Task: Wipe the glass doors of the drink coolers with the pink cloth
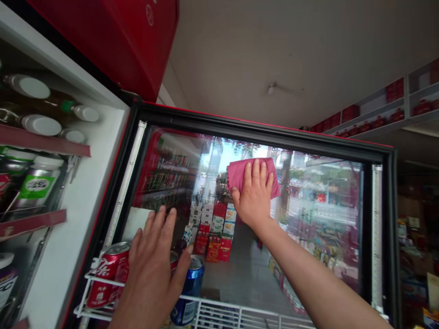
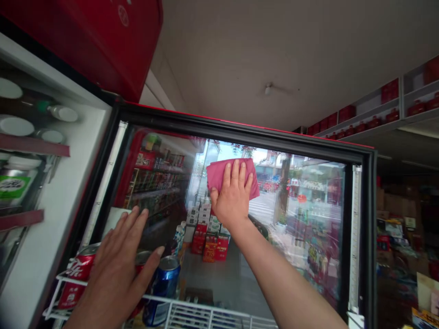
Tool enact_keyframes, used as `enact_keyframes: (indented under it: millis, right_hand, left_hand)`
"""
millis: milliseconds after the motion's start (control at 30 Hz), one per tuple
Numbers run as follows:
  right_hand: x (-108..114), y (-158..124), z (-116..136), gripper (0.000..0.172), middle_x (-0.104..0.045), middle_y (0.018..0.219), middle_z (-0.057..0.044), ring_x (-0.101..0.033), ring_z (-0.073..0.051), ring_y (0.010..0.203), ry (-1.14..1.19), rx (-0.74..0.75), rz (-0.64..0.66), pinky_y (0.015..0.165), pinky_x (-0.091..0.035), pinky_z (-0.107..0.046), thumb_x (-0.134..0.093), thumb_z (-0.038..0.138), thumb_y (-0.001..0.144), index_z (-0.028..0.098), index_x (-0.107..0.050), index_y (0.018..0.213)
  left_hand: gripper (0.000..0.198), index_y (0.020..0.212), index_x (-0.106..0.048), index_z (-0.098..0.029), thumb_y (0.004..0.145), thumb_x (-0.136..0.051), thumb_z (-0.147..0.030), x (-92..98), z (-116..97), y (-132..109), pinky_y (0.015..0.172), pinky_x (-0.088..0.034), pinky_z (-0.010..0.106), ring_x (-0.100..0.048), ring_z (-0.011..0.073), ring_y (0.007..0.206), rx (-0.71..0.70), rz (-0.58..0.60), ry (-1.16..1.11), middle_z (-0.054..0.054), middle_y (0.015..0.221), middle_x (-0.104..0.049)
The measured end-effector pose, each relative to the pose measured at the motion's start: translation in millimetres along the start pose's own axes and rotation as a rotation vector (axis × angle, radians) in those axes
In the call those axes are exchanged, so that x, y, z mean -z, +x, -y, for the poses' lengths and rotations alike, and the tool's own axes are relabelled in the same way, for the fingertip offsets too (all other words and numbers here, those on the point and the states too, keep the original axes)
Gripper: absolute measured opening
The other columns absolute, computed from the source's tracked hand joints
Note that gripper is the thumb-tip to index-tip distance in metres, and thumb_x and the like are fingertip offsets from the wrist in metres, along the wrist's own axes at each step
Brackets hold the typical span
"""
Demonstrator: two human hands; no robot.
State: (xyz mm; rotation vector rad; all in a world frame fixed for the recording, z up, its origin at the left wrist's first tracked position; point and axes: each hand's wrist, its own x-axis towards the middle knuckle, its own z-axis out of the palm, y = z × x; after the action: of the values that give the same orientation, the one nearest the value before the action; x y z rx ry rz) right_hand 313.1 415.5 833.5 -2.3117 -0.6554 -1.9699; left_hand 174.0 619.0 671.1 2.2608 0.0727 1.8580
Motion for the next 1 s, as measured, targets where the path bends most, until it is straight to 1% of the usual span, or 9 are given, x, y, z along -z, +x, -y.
enact_keyframes:
  millis: [100, 233, 367, 467, 633, 733, 833, 900, 1000]
  right_hand:
    - [-9, 6, 42, 0.090, -0.015, 0.188, -0.025, -0.013, -0.048, 0.175, 0.020, 0.078, 0.052, 0.139, -0.015, -0.074, -0.052, 0.057, 0.109, 0.005, -0.026, 0.177]
    - [-19, 14, 97, 0.084, -0.013, 0.189, -0.019, -0.011, -0.043, 0.177, 0.087, 0.236, 0.125, 0.141, -0.010, -0.071, -0.053, 0.053, 0.111, 0.011, -0.028, 0.178]
    - [-25, 17, 130, 0.085, -0.014, 0.188, -0.019, -0.013, -0.040, 0.177, 0.141, 0.425, 0.149, 0.142, -0.011, -0.068, -0.056, 0.053, 0.110, 0.010, -0.028, 0.178]
    - [-26, 17, 127, 0.086, -0.018, 0.188, -0.016, -0.016, -0.038, 0.177, 0.137, 0.560, 0.165, 0.143, -0.014, -0.066, -0.057, 0.056, 0.110, 0.010, -0.029, 0.177]
    - [-18, 18, 81, 0.086, -0.024, 0.187, -0.015, -0.022, -0.037, 0.176, 0.079, 0.619, 0.175, 0.143, -0.016, -0.065, -0.058, 0.057, 0.109, 0.015, -0.028, 0.178]
    - [-12, 18, 53, 0.083, -0.024, 0.188, -0.014, -0.021, -0.037, 0.176, 0.017, 0.489, 0.117, 0.143, -0.014, -0.066, -0.055, 0.054, 0.110, 0.016, -0.028, 0.179]
    - [-10, 17, 43, 0.080, -0.023, 0.188, -0.015, -0.019, -0.038, 0.176, -0.038, 0.306, 0.054, 0.142, -0.015, -0.067, -0.051, 0.050, 0.111, 0.015, -0.027, 0.179]
    - [-12, 17, 50, 0.080, -0.022, 0.188, -0.016, -0.017, -0.040, 0.176, -0.060, 0.212, 0.038, 0.141, -0.016, -0.069, -0.049, 0.050, 0.111, 0.012, -0.028, 0.178]
    - [-18, 20, 77, 0.081, -0.022, 0.188, -0.018, -0.017, -0.042, 0.176, -0.070, 0.117, 0.037, 0.140, -0.016, -0.071, -0.048, 0.051, 0.111, 0.009, -0.029, 0.177]
  left_hand:
    - [0.081, 0.179, -0.015, -0.031, 0.108, -0.048, -0.050, 6.6, 16, -4, 0.129, -0.040, 0.075, -0.034, 0.0406, 0.171, 0.014, -0.005, -0.006, 0.016, 0.182, -0.038]
    - [0.082, 0.179, -0.015, -0.029, 0.107, -0.048, -0.050, 14.4, 35, -8, 0.132, -0.037, 0.072, -0.030, 0.0390, 0.173, 0.039, 0.015, -0.009, 0.016, 0.183, -0.036]
    - [0.082, 0.179, -0.016, -0.027, 0.107, -0.048, -0.049, 15.5, 44, -10, 0.134, -0.034, 0.070, -0.029, 0.0386, 0.173, 0.056, 0.010, -0.021, 0.017, 0.183, -0.036]
    - [0.082, 0.179, -0.015, -0.027, 0.107, -0.048, -0.049, 11.0, 47, -9, 0.133, -0.036, 0.071, -0.032, 0.0401, 0.172, 0.041, 0.014, -0.021, 0.019, 0.182, -0.038]
    - [0.083, 0.179, -0.014, -0.027, 0.107, -0.050, -0.048, 5.6, 65, 1, 0.132, -0.037, 0.071, -0.031, 0.0405, 0.172, 0.025, 0.037, 0.000, 0.019, 0.182, -0.037]
    - [0.079, 0.178, -0.017, -0.025, 0.108, -0.047, -0.048, 10.0, 84, 11, 0.133, -0.035, 0.072, -0.030, 0.0411, 0.172, 0.028, 0.036, 0.024, 0.020, 0.183, -0.034]
    - [0.077, 0.177, -0.021, -0.023, 0.109, -0.045, -0.050, 17.4, 101, 21, 0.132, -0.036, 0.073, -0.030, 0.0428, 0.172, 0.042, 0.025, 0.039, 0.020, 0.183, -0.035]
    - [0.077, 0.177, -0.021, -0.022, 0.109, -0.045, -0.050, 21.3, 109, 25, 0.132, -0.037, 0.073, -0.030, 0.0431, 0.172, 0.040, 0.013, 0.037, 0.020, 0.183, -0.035]
    - [0.077, 0.178, -0.019, -0.023, 0.110, -0.044, -0.050, 24.0, 116, 26, 0.133, -0.036, 0.072, -0.030, 0.0415, 0.172, 0.026, 0.013, 0.023, 0.019, 0.184, -0.033]
